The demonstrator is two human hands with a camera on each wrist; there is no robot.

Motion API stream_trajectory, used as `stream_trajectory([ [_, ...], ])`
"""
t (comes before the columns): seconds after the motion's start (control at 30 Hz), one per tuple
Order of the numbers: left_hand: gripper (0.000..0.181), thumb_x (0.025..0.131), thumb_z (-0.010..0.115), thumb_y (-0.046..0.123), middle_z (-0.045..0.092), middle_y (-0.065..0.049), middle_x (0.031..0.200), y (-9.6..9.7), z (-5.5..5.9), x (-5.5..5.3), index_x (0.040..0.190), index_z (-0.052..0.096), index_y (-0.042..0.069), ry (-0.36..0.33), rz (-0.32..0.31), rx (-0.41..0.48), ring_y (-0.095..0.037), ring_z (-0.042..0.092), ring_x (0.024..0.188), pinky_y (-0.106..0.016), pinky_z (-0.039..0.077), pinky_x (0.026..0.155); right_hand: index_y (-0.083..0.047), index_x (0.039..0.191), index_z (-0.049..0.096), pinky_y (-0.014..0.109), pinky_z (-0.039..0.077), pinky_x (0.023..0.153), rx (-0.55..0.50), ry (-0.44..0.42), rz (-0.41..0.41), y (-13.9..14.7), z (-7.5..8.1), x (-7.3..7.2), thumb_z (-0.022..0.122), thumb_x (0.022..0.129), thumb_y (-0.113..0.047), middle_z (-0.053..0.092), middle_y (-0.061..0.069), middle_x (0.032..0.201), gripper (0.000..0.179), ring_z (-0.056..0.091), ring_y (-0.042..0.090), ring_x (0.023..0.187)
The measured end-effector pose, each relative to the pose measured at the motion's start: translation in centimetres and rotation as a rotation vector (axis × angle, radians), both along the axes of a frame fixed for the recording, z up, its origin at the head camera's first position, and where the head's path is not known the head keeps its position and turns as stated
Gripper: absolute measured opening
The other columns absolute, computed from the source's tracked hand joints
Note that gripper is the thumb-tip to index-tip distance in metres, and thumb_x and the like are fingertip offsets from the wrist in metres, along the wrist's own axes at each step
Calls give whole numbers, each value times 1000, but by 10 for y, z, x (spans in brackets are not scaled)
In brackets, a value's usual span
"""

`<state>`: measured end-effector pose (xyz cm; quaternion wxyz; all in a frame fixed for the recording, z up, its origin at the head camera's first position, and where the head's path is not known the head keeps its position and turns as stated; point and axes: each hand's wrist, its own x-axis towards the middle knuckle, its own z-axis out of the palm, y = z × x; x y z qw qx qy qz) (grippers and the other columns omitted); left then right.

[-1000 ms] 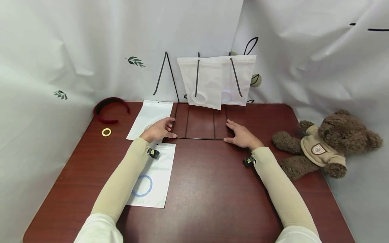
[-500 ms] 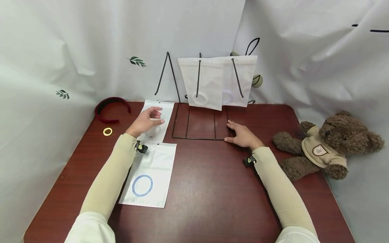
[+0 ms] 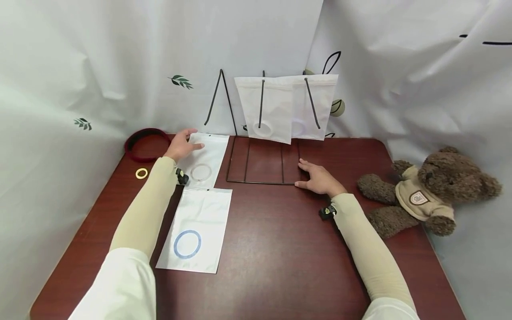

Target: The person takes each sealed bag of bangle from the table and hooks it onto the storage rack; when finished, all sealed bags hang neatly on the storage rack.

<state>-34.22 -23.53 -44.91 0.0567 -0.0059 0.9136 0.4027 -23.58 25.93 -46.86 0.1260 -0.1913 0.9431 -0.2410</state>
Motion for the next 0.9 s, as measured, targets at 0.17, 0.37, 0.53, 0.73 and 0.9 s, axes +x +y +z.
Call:
stream_trajectory([
  [0.17, 83, 84, 81, 32, 28, -18, 162, -1, -9, -13, 155, 39, 20, -67, 7, -164, -44, 26, 145, -65, 28, 115, -2, 155, 35, 56, 26, 120, -11, 13, 5, 0, -1, 0, 73, 91, -38, 26, 16, 166, 83, 24, 39, 153],
  [0.37, 84, 82, 81, 34, 23, -23, 162, 2, -11, -18, 155, 40, 27, -134, 18, -256, -48, 28, 141, -69, 32, 110, -2, 155, 35, 56, 26, 121, -8, 15, 3, 0, 1, 0, 73, 91, -36, 27, 17, 165, 82, 25, 38, 153],
  [0.53, 87, 81, 82, 34, 29, -22, 161, -1, -8, -17, 155, 39, 24, -125, 3, -258, -49, 31, 137, -63, 38, 108, -3, 156, 33, 56, 26, 121, -2, 8, 5, -1, 0, 0, 72, 92, -36, 25, 16, 166, 82, 23, 38, 154],
  [0.73, 86, 80, 84, 23, 38, -18, 158, -9, -5, -19, 153, 40, 16, -61, -27, -194, -42, 35, 144, -56, 34, 117, -3, 156, 33, 55, 26, 121, 7, 8, 12, -2, -2, -1, 73, 91, -37, 25, 17, 166, 83, 24, 38, 153],
  [0.9, 84, 80, 83, 12, 37, -13, 161, -14, 5, -21, 153, 41, 18, 44, -25, -69, -36, 32, 149, -53, 28, 121, -3, 155, 34, 56, 26, 121, 15, 13, -1, 1, -2, -1, 74, 90, -37, 26, 17, 166, 83, 25, 38, 153],
])
